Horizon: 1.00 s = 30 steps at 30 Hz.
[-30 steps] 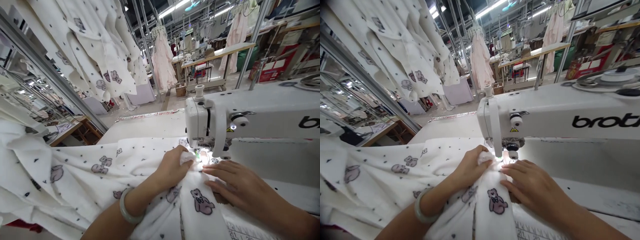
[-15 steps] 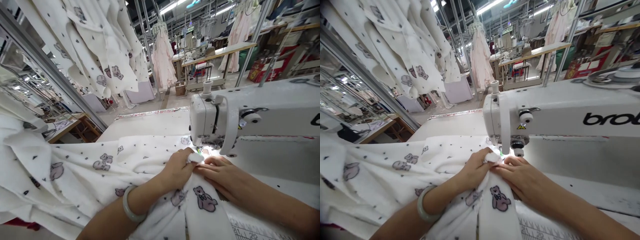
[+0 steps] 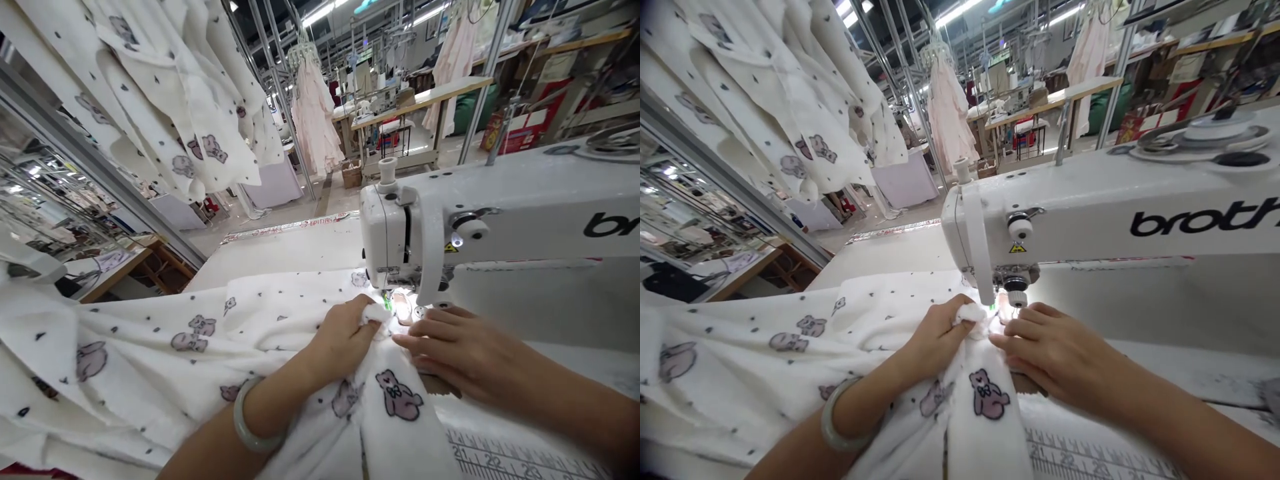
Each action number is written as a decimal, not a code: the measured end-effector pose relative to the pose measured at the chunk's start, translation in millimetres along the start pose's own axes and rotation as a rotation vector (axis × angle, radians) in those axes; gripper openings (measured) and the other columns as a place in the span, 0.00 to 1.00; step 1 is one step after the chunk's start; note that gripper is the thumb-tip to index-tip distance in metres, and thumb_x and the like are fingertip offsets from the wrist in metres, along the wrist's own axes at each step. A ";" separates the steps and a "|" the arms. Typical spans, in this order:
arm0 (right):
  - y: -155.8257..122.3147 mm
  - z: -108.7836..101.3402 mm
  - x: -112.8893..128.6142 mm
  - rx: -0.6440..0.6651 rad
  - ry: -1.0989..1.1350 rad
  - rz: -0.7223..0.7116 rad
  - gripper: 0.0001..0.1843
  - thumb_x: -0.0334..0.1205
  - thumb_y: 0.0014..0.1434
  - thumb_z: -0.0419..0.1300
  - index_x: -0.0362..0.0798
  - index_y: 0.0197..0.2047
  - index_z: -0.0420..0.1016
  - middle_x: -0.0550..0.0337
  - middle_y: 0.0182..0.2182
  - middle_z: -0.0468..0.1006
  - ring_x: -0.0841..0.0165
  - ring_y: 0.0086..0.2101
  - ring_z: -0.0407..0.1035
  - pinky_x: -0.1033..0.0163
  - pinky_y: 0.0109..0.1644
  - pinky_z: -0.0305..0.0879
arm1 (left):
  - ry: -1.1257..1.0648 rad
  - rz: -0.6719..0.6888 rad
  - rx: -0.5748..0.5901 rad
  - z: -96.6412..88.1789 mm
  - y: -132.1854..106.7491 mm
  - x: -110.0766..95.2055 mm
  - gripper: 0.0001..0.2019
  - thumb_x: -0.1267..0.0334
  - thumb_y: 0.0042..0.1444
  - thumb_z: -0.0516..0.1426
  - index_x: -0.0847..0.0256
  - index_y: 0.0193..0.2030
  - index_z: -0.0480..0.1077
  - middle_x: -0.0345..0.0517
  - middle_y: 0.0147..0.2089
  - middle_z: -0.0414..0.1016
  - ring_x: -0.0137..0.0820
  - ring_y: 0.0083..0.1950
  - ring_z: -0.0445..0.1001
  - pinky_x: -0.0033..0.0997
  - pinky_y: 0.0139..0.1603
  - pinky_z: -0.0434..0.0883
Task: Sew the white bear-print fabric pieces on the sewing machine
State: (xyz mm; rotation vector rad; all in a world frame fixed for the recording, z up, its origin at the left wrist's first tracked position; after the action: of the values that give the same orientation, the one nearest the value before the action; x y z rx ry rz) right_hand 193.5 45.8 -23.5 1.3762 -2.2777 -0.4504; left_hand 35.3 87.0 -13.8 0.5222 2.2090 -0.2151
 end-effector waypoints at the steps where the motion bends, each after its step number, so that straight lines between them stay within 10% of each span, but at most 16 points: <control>1: 0.4 1.7 0.0 0.017 -0.009 0.009 0.11 0.36 0.77 0.49 0.48 0.51 0.73 0.58 0.41 0.78 0.63 0.39 0.68 0.56 0.46 0.59 | 0.014 0.018 0.008 0.2 -0.3 -2.4 0.07 0.61 0.65 0.51 0.58 0.40 0.68 0.42 0.38 0.75 0.36 0.40 0.72 0.34 0.44 0.65; 6: -2.2 -6.5 -1.7 -0.058 -0.119 0.030 0.20 0.39 0.76 0.50 0.49 0.29 0.65 0.63 0.26 0.69 0.65 0.29 0.62 0.56 0.42 0.57 | 0.082 0.035 0.027 1.3 -0.6 -5.2 0.13 0.61 0.66 0.49 0.59 0.32 0.68 0.44 0.38 0.78 0.37 0.41 0.74 0.35 0.45 0.67; 13: -4.1 4.5 11.7 -0.034 -0.205 -0.211 0.15 0.30 0.76 0.46 0.41 0.55 0.72 0.50 0.48 0.79 0.61 0.44 0.71 0.53 0.53 0.62 | 0.058 0.048 0.004 1.1 0.5 -2.9 0.13 0.61 0.66 0.50 0.59 0.36 0.73 0.44 0.45 0.81 0.38 0.47 0.76 0.35 0.52 0.69; 21: 2.9 7.1 20.1 -0.032 -0.253 -0.222 0.17 0.22 0.72 0.45 0.39 0.50 0.74 0.52 0.39 0.80 0.61 0.38 0.73 0.54 0.43 0.67 | 0.055 0.045 -0.011 0.1 -1.0 -9.6 0.13 0.61 0.66 0.49 0.58 0.39 0.75 0.43 0.43 0.82 0.37 0.45 0.77 0.35 0.50 0.69; 30: -6.9 5.0 13.8 0.044 -0.165 -0.225 0.17 0.24 0.73 0.45 0.44 0.47 0.74 0.54 0.40 0.80 0.64 0.35 0.72 0.55 0.40 0.65 | 0.493 0.479 0.135 21.7 -12.5 -23.3 0.08 0.66 0.56 0.56 0.60 0.40 0.74 0.49 0.40 0.79 0.40 0.45 0.75 0.42 0.58 0.67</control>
State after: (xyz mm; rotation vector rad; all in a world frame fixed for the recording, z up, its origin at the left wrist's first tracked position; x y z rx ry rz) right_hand 190.4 30.6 -28.4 1.6840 -2.2819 -0.6095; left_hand 58.2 61.9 -9.9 1.2687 2.4595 0.0276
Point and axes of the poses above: each hand's wrist, its own y-axis towards the middle knuckle, its own z-axis out of the palm, x = y × z, the point moved 7 cm from there along y, towards the middle knuckle
